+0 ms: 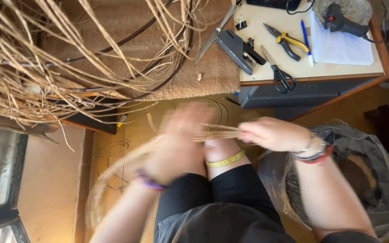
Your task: Measuring, cutting, and weaving wicker strands into a large decorative lampshade structure while seated on the floor.
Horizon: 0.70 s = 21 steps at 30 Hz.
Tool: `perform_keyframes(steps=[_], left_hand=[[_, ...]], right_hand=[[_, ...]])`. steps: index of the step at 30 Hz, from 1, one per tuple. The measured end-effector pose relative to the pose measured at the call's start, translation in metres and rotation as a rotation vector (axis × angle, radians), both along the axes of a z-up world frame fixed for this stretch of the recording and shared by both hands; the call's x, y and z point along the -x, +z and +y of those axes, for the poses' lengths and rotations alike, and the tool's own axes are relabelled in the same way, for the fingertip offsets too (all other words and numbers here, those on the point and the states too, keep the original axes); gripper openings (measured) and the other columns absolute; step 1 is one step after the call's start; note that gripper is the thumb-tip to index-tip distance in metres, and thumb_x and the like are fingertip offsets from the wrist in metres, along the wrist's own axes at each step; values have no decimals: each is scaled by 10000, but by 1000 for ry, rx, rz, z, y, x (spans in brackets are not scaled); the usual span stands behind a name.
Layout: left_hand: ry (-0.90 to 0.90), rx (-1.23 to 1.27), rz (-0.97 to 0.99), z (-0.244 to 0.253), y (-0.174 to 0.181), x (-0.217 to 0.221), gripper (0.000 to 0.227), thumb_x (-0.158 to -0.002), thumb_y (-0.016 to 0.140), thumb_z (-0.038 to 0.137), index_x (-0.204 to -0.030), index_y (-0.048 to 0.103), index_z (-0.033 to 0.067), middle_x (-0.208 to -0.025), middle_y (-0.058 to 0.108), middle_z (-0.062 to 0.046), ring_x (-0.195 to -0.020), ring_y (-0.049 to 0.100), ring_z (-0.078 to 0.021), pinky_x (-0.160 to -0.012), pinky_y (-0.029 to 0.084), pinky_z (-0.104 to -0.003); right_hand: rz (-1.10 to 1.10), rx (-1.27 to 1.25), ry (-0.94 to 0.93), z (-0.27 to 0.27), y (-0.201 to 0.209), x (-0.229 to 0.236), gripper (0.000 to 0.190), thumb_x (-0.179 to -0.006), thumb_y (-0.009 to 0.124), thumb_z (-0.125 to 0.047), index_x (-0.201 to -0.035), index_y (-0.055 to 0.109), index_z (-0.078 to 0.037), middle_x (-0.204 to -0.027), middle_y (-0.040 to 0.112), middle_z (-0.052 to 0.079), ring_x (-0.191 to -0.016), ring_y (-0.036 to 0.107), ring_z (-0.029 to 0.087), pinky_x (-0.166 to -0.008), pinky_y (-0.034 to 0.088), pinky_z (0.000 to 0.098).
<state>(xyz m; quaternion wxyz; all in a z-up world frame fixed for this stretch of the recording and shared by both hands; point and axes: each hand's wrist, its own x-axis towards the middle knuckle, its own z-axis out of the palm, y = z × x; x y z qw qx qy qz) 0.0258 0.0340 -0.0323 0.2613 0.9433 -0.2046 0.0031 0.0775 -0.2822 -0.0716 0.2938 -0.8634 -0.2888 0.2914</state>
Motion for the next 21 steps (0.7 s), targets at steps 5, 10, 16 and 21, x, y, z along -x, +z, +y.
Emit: perform_keyframes(steps=[5,10,16,21], left_hand=[[-200,-102,-383,-53,3,1,786,-912,681,423,-1553,342,120,-944,672,-62,-520,700,-286,-507,602,-438],[-181,-169,-223,21,-23,-10,278,-1008,398,267,-1225,557,198,-887,689,-7,-665,723,-246,-562,587,-415],[30,-538,-364,93,-36,-8,141,-1049,447,415,-1106,563,360,-714,632,118,-553,711,-146,-550,593,-331],[131,-589,-320,128,-41,-3,138,-1052,477,430,-1132,577,381,-728,646,109,-605,732,-173,-591,600,-314]], right_hand=[[-161,-70,88,36,42,4,202,-976,594,-244,-1016,718,-90,-798,752,170,-794,721,401,-662,604,473],[-83,-54,-78,-24,36,-1,224,-1005,541,-280,-1010,688,-112,-787,788,97,-773,765,276,-684,611,413],[73,10,-242,-82,17,0,251,-1001,532,-255,-959,690,-65,-665,730,98,-661,696,183,-619,619,372],[162,30,-390,-97,17,0,312,-1025,524,-258,-922,728,-46,-594,569,19,-542,553,145,-488,534,286]])
